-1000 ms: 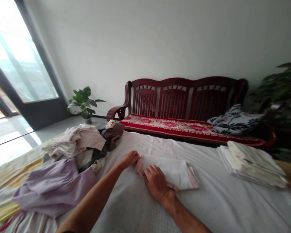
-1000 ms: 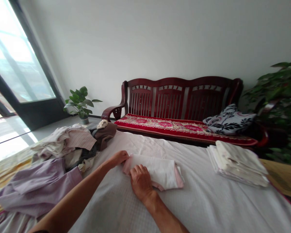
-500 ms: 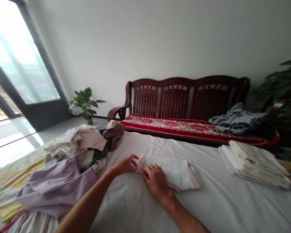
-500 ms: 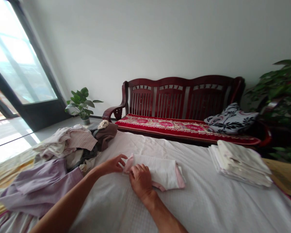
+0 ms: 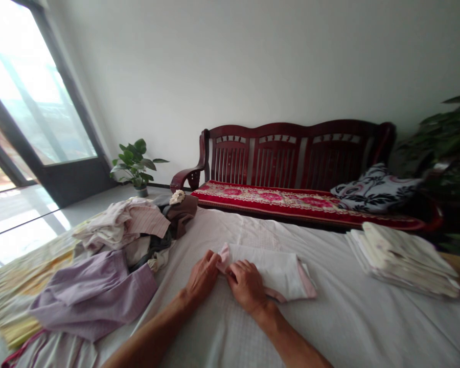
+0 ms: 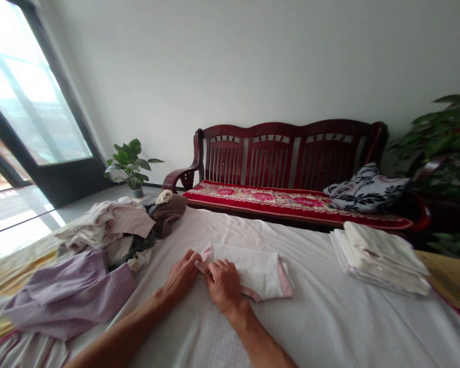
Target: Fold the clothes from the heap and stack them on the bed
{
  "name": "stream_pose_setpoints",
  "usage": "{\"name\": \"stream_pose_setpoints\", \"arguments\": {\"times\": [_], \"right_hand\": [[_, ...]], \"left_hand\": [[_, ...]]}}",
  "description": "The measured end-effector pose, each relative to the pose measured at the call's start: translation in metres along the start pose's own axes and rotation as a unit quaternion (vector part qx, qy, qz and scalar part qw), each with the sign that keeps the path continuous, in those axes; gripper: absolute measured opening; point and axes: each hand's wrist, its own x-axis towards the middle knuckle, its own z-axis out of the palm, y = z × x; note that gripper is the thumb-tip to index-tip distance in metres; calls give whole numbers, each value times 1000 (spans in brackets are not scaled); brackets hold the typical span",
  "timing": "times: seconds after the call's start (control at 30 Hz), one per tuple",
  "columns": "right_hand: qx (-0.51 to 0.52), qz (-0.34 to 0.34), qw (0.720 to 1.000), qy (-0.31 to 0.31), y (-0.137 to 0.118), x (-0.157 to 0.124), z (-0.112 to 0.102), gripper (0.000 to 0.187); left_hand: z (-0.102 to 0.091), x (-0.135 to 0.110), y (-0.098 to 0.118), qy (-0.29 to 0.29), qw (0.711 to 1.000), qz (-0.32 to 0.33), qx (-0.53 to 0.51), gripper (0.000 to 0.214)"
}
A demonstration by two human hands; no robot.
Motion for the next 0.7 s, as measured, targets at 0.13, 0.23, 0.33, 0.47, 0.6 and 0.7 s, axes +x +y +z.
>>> {"name": "stream_pose_setpoints", "arguments": {"times": [0.13, 0.23, 0.33, 0.47, 0.6, 0.7], "right_hand": [[-27, -18, 999, -4, 0, -3, 2, 8], [-40, -45, 998, -14, -1, -6, 1, 21], [-47, -67, 996, -26, -2, -9, -3, 25], [-49, -87, 994, -37, -4, -10, -8, 32], [-55, -91, 994, -39, -5, -11, -10, 34], [-65, -94, 993, -36, -5, -11, -8, 30]], "left_hand": [[1, -1, 2, -18, 999, 16, 44, 22], [-3, -4, 5, -19, 996, 13, 83, 23], [-14, -3, 8, -44, 995, -15, 89, 29], [-30, 12, 11, -23, 996, -62, 62, 31], [-26, 40, 18, -5, 991, -115, 63, 39], [-9, 57, 22, 1, 988, -141, 68, 42]]}}
